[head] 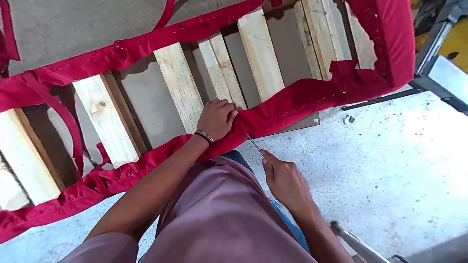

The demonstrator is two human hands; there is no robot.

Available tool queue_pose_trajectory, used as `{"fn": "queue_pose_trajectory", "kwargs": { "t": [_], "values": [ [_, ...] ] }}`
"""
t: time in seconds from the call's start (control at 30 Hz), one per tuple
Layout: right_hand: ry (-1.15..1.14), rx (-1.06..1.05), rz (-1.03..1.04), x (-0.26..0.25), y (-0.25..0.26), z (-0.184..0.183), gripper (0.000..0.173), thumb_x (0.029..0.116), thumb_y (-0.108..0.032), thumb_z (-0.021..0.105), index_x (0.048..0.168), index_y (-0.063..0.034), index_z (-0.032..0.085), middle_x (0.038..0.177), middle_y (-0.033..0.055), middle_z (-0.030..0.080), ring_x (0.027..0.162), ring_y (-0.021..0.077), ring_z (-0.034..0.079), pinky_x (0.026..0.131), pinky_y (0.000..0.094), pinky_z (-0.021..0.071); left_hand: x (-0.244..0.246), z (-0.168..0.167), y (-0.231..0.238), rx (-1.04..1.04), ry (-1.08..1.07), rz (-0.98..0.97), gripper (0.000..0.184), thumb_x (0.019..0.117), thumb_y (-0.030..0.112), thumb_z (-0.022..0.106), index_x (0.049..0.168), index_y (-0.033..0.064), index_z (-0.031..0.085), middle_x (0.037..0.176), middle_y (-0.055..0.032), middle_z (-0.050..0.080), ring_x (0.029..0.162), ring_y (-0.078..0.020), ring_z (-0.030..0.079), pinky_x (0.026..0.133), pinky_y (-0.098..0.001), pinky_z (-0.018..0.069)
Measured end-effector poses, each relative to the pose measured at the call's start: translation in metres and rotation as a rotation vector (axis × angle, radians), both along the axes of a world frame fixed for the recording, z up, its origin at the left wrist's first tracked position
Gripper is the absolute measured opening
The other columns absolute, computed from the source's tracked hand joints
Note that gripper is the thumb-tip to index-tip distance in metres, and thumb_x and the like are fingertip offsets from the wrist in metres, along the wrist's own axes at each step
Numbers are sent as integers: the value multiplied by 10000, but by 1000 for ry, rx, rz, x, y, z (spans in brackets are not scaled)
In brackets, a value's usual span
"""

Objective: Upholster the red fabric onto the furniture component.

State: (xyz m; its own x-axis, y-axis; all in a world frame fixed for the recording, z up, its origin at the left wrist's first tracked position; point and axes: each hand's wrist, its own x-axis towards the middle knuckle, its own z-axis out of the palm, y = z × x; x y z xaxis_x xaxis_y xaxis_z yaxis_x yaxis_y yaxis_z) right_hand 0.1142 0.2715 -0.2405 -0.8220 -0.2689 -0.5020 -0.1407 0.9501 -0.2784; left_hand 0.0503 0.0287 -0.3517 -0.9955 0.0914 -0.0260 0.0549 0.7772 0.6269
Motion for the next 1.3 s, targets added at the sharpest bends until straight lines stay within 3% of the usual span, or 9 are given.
{"fn": "queue_pose_trajectory", "kwargs": {
  "t": [0.27,0.47,0.6,0.67,0.8,0.9,1.1,1.2,1.3],
  "values": [
    [-285,394,35,-28,-67,43,305,1089,-304,425,1220,-119,630,882,155,679,820,358,711,624,522,577,4,-8,3,54,78,19,317,1054,286,507,966,82,733,1059,-75,728,1048,-261,672,972,-476,503],
    [-212,-11,-210,6,-31,-8,395,1082,-285,427,1382,-132,635,764,113,680,682,282,667,633,515,551,5,-11,3,114,102,37,313,1048,282,517,957,77,736,1066,-83,730,1063,-266,671,961,-474,507],
    [-295,360,-86,4,-58,11,468,1111,-344,360,1540,-167,425,886,170,706,819,385,720,661,552,579,9,-10,4,102,113,33,319,1050,281,511,962,70,733,1035,-94,724,1039,-274,673,953,-471,509],
    [-273,397,-65,-1,-67,19,417,1116,-346,357,1443,-122,488,850,164,691,784,381,719,605,528,573,8,-9,2,96,121,31,312,1048,273,515,966,63,731,1030,-100,724,1034,-279,674,949,-471,514],
    [-310,113,-172,-5,-51,12,359,1106,-310,393,1321,-109,598,872,170,684,794,361,705,657,557,577,5,-8,0,96,116,26,326,1054,279,502,983,59,732,1054,-111,725,1054,-288,676,953,-484,520],
    [-196,-223,-282,12,-18,-23,356,1095,-282,451,1329,-132,674,732,76,631,621,225,611,588,469,528,6,-6,0,103,110,6,330,1057,272,499,988,46,729,1045,-127,721,1038,-298,680,943,-498,525],
    [-34,93,-218,41,-35,-40,467,1115,-362,362,1544,-202,458,965,192,716,823,398,719,679,581,577,8,-1,0,104,125,24,305,1050,252,529,968,33,726,1007,-130,716,998,-292,687,908,-487,546],
    [-50,-359,-353,47,-24,-56,371,1107,-276,437,1385,-110,618,761,118,640,614,256,611,571,465,522,9,-3,-1,94,121,23,310,1052,254,533,959,23,718,979,-137,709,980,-300,687,896,-489,546],
    [-54,-613,-468,64,-22,-88,375,1103,-277,443,1426,-153,588,665,69,571,488,192,512,452,391,471,8,-1,0,87,118,34,301,1048,256,545,954,27,717,962,-129,699,958,-291,681,882,-475,550]
  ]
}}
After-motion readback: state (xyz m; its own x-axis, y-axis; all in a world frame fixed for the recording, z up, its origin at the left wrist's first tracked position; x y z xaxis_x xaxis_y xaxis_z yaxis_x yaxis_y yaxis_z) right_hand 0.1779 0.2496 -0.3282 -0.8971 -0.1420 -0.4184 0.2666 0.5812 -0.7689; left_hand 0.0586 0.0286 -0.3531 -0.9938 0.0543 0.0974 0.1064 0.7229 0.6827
